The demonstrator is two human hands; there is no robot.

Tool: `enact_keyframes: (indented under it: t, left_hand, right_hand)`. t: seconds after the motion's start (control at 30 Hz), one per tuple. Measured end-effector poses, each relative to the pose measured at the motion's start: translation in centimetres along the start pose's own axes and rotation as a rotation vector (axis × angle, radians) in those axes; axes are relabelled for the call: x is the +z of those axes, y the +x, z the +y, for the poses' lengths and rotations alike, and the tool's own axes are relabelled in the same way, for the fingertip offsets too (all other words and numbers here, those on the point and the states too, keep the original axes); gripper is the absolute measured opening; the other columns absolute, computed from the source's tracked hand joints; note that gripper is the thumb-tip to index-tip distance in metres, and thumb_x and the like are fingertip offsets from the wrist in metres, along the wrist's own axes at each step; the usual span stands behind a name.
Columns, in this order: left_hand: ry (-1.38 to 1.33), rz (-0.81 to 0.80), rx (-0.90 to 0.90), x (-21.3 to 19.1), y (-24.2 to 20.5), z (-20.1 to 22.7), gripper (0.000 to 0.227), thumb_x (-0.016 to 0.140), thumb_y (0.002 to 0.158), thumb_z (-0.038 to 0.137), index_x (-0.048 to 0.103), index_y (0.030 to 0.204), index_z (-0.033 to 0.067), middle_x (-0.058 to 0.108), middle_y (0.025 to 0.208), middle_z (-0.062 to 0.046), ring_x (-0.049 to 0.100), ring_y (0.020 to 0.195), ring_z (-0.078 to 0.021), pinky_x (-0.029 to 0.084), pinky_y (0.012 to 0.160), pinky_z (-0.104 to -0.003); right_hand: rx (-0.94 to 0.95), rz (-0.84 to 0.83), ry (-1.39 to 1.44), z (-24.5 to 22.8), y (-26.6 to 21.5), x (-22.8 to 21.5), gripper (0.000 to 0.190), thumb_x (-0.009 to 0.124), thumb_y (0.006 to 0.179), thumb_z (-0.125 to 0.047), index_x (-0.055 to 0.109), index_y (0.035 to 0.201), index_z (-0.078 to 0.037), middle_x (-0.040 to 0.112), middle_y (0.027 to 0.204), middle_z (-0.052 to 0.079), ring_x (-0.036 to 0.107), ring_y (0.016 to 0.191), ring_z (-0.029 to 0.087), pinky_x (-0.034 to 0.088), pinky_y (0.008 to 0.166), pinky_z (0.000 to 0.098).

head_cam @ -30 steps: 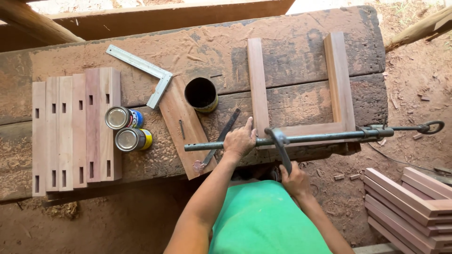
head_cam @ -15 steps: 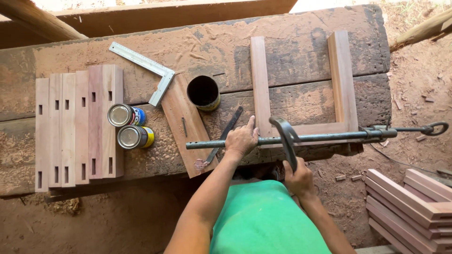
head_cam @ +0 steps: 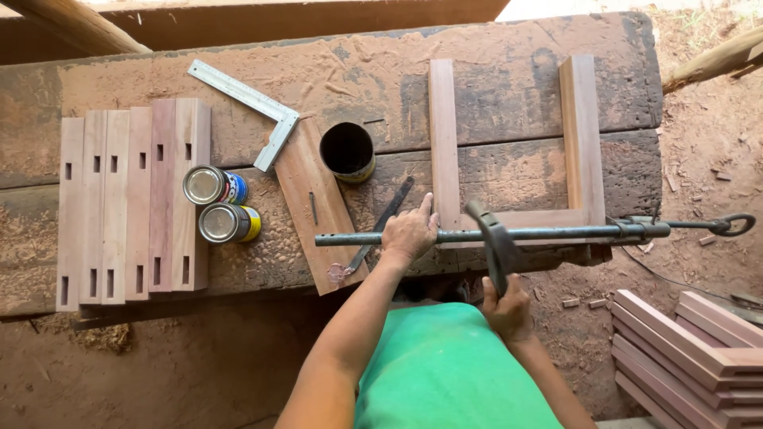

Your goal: The person assembles a wooden frame by hammering nails into the joints of three wooden pieces. They use a metal bar clamp to hold the frame in place while hammering, then remove the clamp and continue hammering additional nails to secure the joints.

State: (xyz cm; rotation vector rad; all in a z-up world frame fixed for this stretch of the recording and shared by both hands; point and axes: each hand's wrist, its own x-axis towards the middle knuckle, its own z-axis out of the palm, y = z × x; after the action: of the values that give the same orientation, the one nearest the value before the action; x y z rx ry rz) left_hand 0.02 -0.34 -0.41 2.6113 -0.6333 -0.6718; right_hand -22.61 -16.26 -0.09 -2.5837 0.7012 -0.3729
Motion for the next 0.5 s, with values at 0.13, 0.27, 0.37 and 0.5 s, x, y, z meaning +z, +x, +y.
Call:
enact_keyframes:
  t: [0.13, 0.27, 0.37, 0.5]
  left_hand:
    - [0.006, 0.002, -0.004, -0.7, -0.6, 0.2, 0.063, 0.027, 0.103, 0.050, 0.037, 0.159, 0.0238, 0.074, 0.115, -0.010, 0.070, 0.112, -0.0320, 0.052, 0.088, -0.050]
    - [-0.002, 0.014, 0.002, -0.5, -0.1, 0.1, 0.063, 0.028, 0.102, 0.050, 0.038, 0.159, 0.0232, 0.075, 0.114, -0.010, 0.070, 0.112, -0.0320, 0.053, 0.088, -0.050]
    - [-0.003, 0.005, -0.005, -0.8, -0.5, 0.0, 0.064, 0.027, 0.102, 0.050, 0.037, 0.159, 0.0231, 0.074, 0.115, -0.010, 0.070, 0.112, -0.0320, 0.052, 0.088, -0.050]
    - [0.014, 0.009, 0.010, -1.0, -0.4, 0.2, 0.063, 0.028, 0.103, 0.050, 0.038, 0.159, 0.0224, 0.074, 0.115, -0.010, 0.070, 0.111, -0.0317, 0.052, 0.088, -0.049]
  right_hand:
    - [0.225, -0.436, -0.086, 1.2, 1.2, 0.4, 0.043, 0.066, 0.089, -0.056, 0.061, 0.095, -0.014, 0.070, 0.070, 0.021, 0.071, 0.075, 0.048, 0.055, 0.065, 0.0591]
    - [0.148, -0.247, -0.020, -0.8, 1.3, -0.7, 0.035, 0.067, 0.093, -0.049, 0.063, 0.099, -0.014, 0.067, 0.067, 0.022, 0.070, 0.069, 0.048, 0.053, 0.056, 0.0579]
    - [0.181, -0.337, -0.056, -0.1, 1.2, -0.5, 0.037, 0.066, 0.093, -0.050, 0.061, 0.098, -0.014, 0.068, 0.068, 0.023, 0.070, 0.071, 0.048, 0.054, 0.059, 0.0586]
    - [0.193, -0.455, -0.067, -0.5, 2.8, -1.1, 0.040, 0.066, 0.091, -0.053, 0.061, 0.094, -0.014, 0.070, 0.069, 0.023, 0.072, 0.074, 0.048, 0.057, 0.064, 0.0574]
